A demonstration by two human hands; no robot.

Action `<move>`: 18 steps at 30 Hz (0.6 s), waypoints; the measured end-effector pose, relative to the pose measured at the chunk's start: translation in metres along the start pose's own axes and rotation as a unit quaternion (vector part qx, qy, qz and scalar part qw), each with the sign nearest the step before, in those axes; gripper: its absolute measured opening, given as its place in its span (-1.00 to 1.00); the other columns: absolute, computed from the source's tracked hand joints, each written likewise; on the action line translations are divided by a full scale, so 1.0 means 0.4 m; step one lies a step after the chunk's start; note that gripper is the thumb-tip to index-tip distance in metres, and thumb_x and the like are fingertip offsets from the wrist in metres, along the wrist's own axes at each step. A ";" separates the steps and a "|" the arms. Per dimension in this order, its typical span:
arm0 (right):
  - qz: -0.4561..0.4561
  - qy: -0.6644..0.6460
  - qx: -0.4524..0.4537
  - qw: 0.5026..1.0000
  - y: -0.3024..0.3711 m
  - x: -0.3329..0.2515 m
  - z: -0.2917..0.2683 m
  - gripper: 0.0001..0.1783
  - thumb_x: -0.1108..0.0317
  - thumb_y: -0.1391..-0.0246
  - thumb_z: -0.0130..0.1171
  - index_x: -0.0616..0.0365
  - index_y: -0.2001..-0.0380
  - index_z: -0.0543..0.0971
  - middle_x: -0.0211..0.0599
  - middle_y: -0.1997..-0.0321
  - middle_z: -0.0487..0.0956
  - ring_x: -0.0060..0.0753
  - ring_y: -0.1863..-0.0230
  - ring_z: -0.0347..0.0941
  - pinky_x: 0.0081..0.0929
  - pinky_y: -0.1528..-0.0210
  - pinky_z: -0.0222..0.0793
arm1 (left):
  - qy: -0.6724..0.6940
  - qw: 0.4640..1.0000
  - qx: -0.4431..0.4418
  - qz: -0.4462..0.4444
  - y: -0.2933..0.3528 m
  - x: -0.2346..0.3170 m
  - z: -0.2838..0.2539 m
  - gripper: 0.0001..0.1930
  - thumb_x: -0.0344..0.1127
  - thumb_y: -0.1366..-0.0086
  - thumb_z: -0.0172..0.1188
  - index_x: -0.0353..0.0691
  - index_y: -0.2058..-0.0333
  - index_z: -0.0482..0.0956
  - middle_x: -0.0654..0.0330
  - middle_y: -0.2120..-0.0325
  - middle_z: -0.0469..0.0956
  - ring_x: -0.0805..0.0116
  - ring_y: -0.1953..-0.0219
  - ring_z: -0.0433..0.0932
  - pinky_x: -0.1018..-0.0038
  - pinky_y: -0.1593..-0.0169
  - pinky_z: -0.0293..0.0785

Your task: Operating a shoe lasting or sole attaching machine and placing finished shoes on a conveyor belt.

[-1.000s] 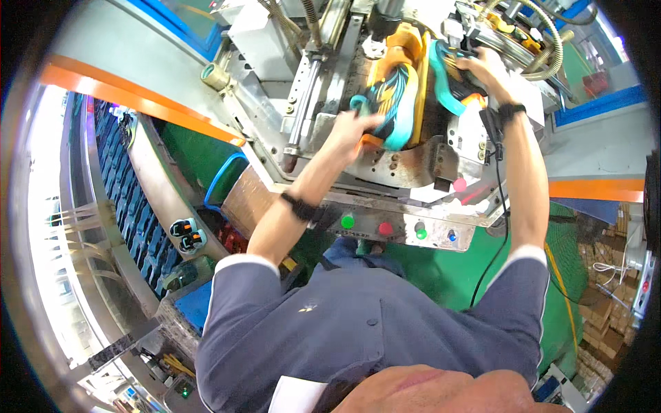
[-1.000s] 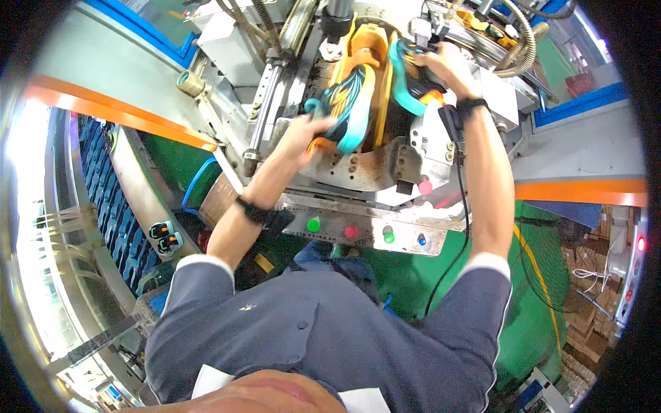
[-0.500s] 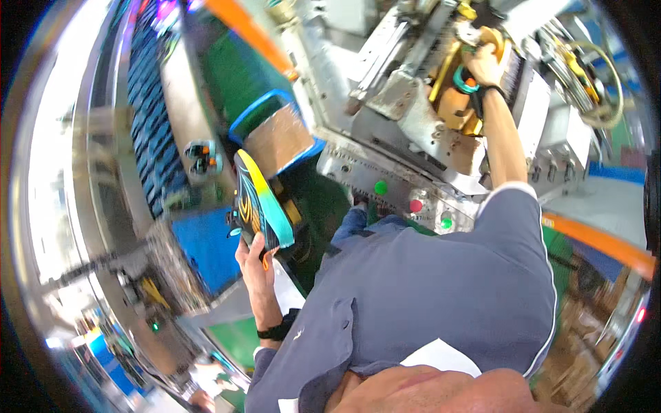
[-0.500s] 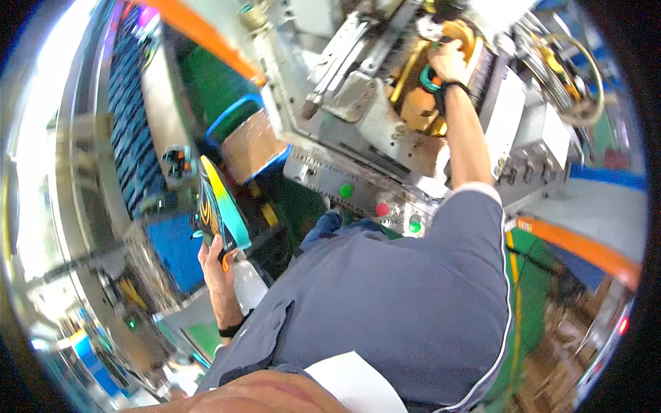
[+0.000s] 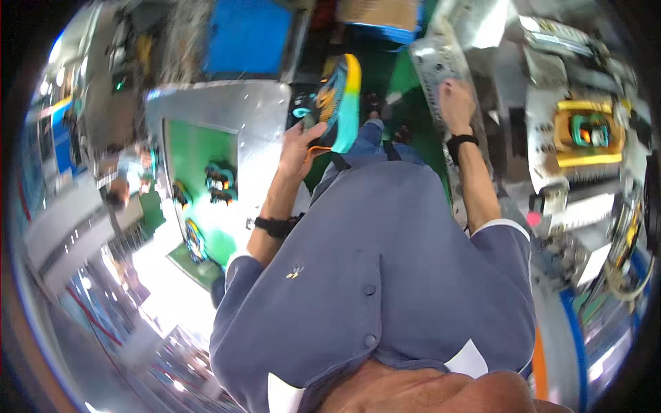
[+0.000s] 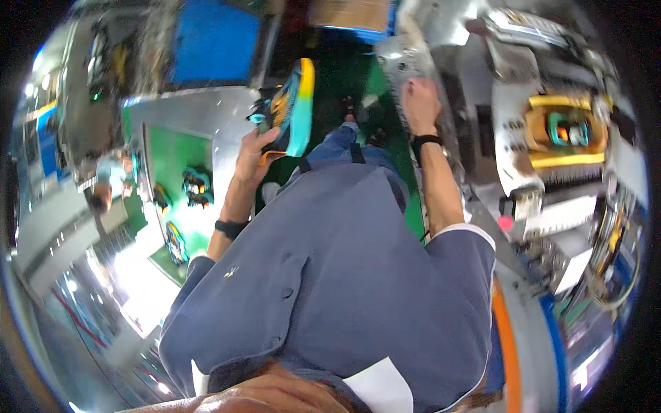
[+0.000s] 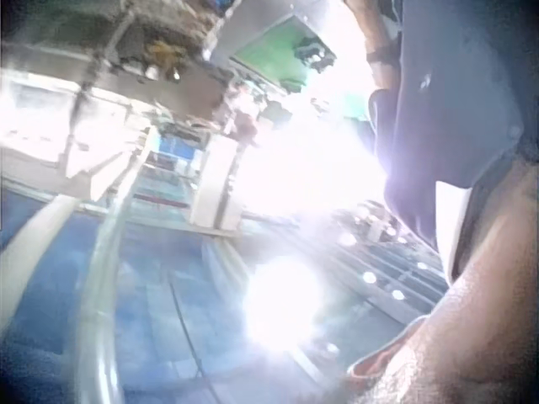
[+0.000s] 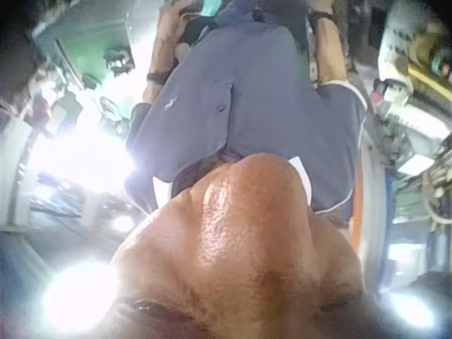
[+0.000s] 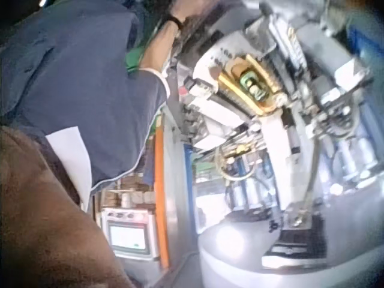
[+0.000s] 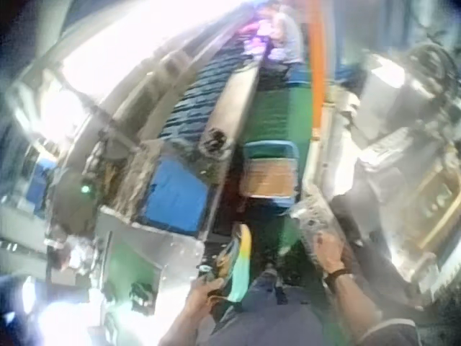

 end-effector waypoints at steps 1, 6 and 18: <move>-0.001 0.031 -0.006 0.999 0.015 0.015 0.018 -0.82 0.22 -0.10 0.08 0.01 0.32 0.60 -0.19 0.30 0.57 -0.03 0.20 0.49 -0.12 0.17 0.43 | 0.010 1.000 -0.003 -0.004 0.006 -0.012 -0.009 -0.60 -0.30 -0.21 0.23 -0.41 0.03 0.42 0.13 0.22 0.58 0.35 0.28 0.61 0.39 0.19 0.59; -0.003 0.045 -0.026 0.999 0.021 0.010 0.032 -0.88 0.26 -0.12 0.06 -0.03 0.30 0.54 -0.26 0.25 0.51 -0.08 0.12 0.43 -0.16 0.12 0.39 | 0.096 0.995 0.030 0.003 0.038 -0.049 -0.092 -0.68 -0.35 -0.19 0.26 -0.40 0.12 0.48 0.14 0.31 0.59 0.34 0.36 0.62 0.41 0.31 0.60; -0.048 -0.139 -0.011 0.989 -0.255 -0.241 -0.018 -0.79 0.41 -0.12 0.13 0.22 0.17 0.56 -0.26 0.24 0.59 -0.41 0.29 0.48 -0.49 0.20 0.40 | 0.300 0.932 0.205 0.005 -0.041 -0.200 -0.621 -0.69 -0.34 -0.24 0.20 -0.37 0.09 0.47 0.00 0.22 0.57 0.09 0.22 0.61 0.09 0.15 0.62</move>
Point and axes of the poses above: each hand's wrist, its own y-axis away from the middle knuckle, its own z-axis out of the palm, x = y × z, the point moved 5 cm from there along -y, towards the middle knuckle
